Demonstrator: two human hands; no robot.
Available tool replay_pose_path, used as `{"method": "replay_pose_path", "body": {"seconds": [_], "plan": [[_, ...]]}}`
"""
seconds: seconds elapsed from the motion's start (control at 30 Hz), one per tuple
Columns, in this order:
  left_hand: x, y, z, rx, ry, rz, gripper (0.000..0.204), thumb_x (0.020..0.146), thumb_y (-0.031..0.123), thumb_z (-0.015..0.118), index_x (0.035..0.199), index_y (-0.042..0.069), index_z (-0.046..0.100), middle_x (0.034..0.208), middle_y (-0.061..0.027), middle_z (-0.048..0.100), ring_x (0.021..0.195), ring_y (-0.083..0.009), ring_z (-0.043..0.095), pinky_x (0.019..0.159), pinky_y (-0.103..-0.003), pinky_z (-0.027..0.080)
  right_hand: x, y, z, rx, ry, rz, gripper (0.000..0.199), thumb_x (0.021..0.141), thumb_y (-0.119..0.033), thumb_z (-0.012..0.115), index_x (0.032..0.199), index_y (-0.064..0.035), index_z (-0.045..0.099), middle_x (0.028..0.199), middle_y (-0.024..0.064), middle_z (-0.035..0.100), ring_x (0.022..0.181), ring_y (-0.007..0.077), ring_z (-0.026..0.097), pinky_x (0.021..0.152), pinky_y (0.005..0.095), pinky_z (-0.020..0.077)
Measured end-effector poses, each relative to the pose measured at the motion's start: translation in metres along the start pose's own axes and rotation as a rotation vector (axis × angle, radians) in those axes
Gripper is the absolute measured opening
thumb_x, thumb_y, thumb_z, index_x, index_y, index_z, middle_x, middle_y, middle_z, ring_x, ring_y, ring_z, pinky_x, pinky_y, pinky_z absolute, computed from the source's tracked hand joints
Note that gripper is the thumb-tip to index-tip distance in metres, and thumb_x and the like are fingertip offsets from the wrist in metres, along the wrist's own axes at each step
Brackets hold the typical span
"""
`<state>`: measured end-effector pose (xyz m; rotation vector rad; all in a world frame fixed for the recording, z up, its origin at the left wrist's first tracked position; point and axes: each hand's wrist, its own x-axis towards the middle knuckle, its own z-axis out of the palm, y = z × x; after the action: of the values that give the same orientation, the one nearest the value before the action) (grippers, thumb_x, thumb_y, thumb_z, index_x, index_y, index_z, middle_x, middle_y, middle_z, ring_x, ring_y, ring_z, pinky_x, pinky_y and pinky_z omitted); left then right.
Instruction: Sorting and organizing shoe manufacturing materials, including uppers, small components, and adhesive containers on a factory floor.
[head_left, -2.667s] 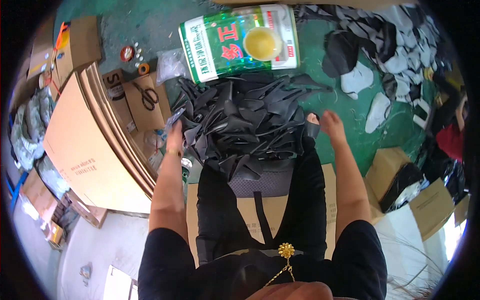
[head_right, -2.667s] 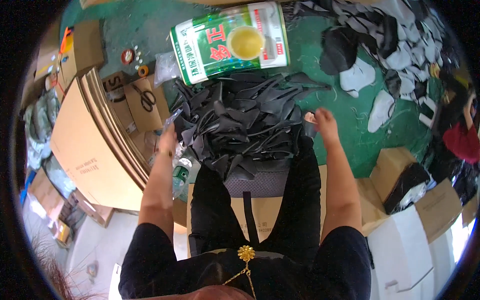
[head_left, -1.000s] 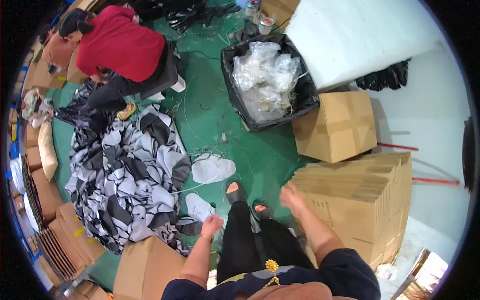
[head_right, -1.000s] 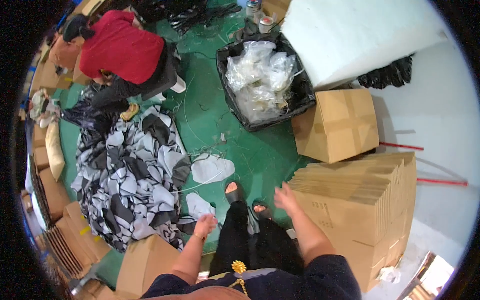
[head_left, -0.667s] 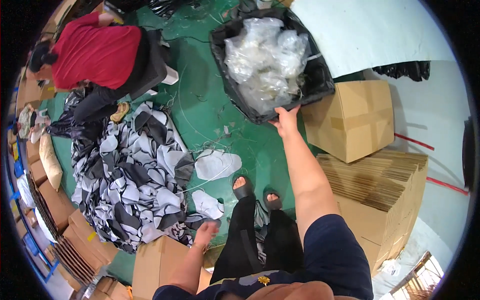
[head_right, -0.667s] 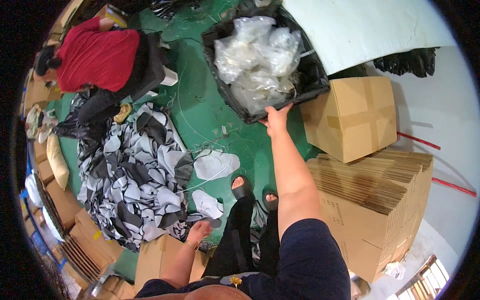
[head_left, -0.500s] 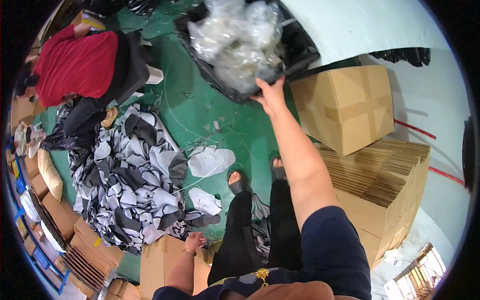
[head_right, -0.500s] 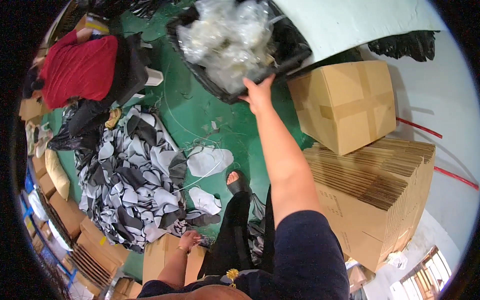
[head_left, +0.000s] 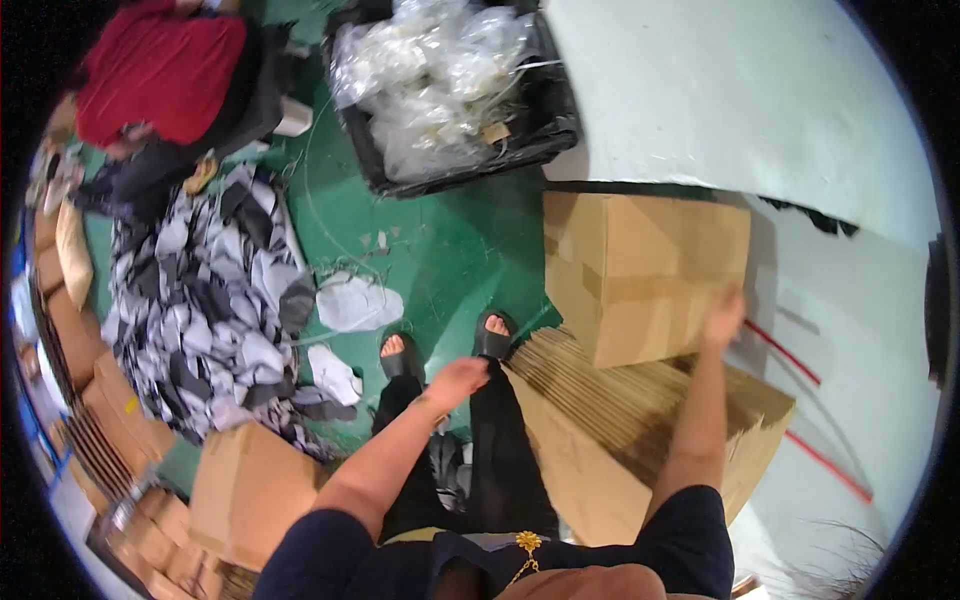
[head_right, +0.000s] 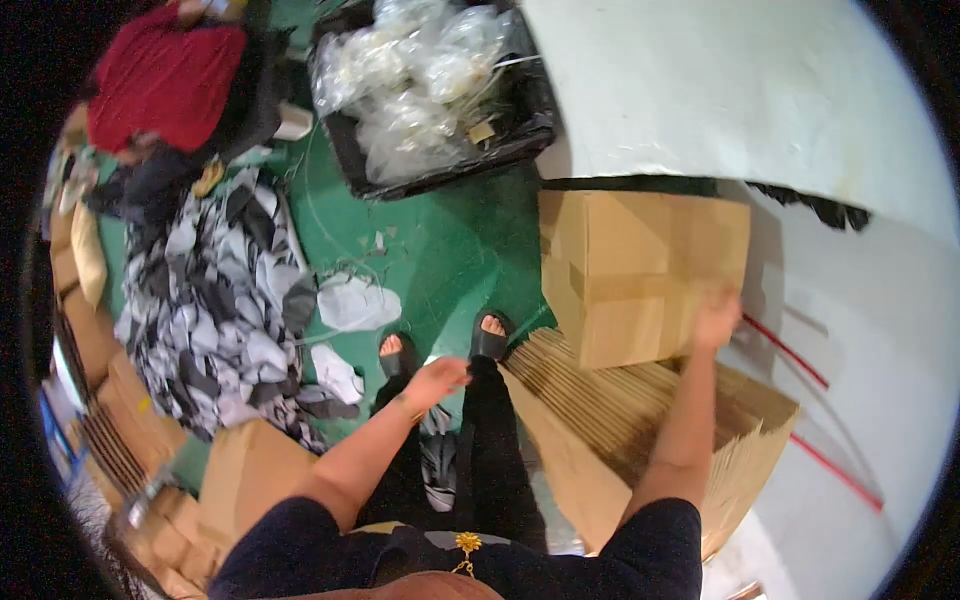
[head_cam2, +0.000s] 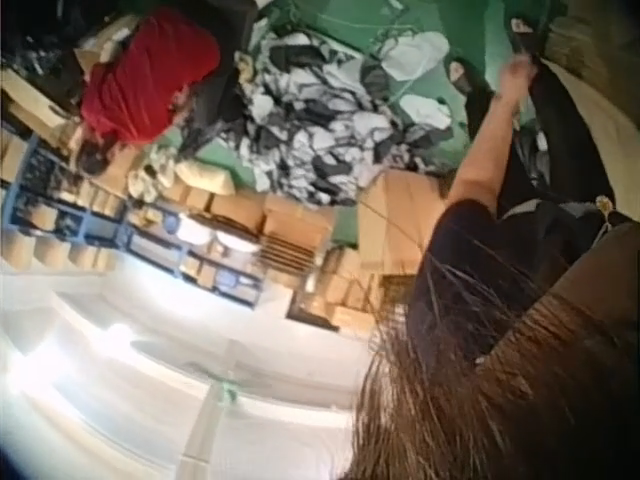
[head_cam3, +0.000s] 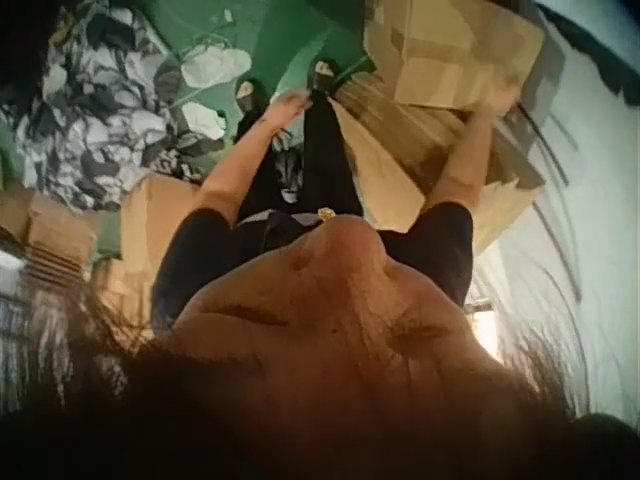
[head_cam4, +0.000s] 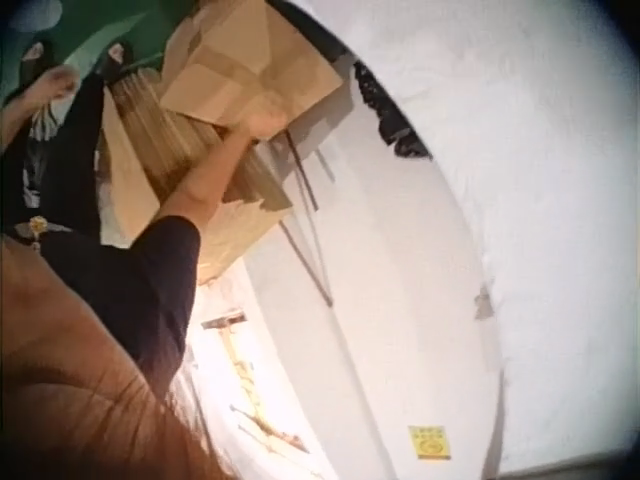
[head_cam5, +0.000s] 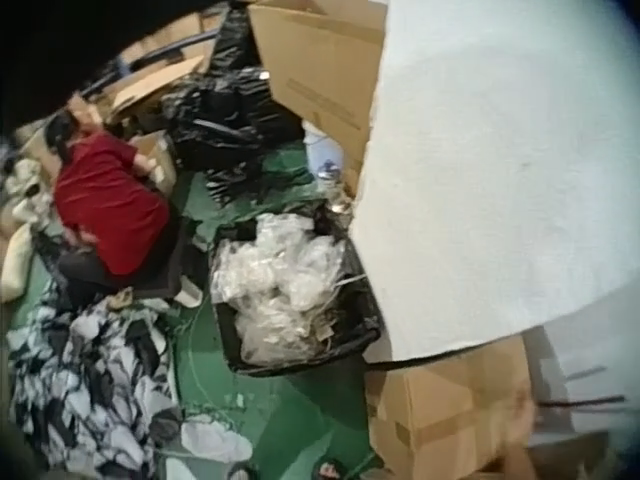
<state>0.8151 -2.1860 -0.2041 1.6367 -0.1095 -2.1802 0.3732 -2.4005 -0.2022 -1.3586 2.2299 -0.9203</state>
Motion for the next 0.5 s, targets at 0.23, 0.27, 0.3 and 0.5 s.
{"method": "replay_pose_path", "body": {"seconds": [0.23, 0.27, 0.3, 0.5], "plan": [[0.082, 0.072, 0.151, 0.452, -0.138, 0.363, 0.076, 0.08, 0.023, 0.06, 0.135, -0.001, 0.014, 0.131, -0.0203, 0.035, 0.118, -0.0275, 0.038, 0.098, -0.033, 0.031, 0.075, 0.109, -0.067, -0.251, -0.262, 0.627, 0.095, 0.073, -0.06, 0.055, 0.132, 0.007, 0.021, 0.13, 0.0156, 0.037, 0.116, 0.0263, 0.04, 0.096, 0.0364, 0.0317], [0.094, 0.067, 0.151, 0.316, -0.201, 0.365, 0.082, 0.079, 0.025, 0.061, 0.135, -0.004, 0.008, 0.134, -0.022, 0.029, 0.123, -0.028, 0.031, 0.1, -0.032, 0.026, 0.062, 0.103, -0.049, -0.245, -0.309, 0.64, 0.095, 0.073, -0.06, 0.055, 0.132, 0.007, 0.021, 0.13, 0.0156, 0.037, 0.116, 0.0263, 0.04, 0.096, 0.0364, 0.0317], [0.101, 0.059, 0.147, 0.18, -0.266, 0.368, 0.087, 0.078, 0.026, 0.061, 0.134, -0.007, 0.003, 0.137, -0.0236, 0.023, 0.127, -0.0286, 0.024, 0.103, -0.032, 0.022, 0.044, 0.091, -0.032, -0.18, -0.378, 0.647, 0.096, 0.072, -0.06, 0.056, 0.131, 0.0075, 0.022, 0.13, 0.0157, 0.037, 0.115, 0.0257, 0.041, 0.095, 0.0361, 0.0324], [0.09, 0.048, 0.137, 0.228, -0.128, 0.377, 0.093, 0.076, 0.025, 0.063, 0.134, -0.006, -0.002, 0.14, -0.0218, 0.011, 0.131, -0.0275, 0.013, 0.105, -0.031, 0.015, 0.0, 0.011, -0.038, -0.126, -0.366, 0.53, 0.074, 0.076, -0.049, 0.059, 0.121, 0.0056, 0.039, 0.121, 0.0152, 0.046, 0.107, 0.0241, 0.046, 0.089, 0.0332, 0.0369]]}}
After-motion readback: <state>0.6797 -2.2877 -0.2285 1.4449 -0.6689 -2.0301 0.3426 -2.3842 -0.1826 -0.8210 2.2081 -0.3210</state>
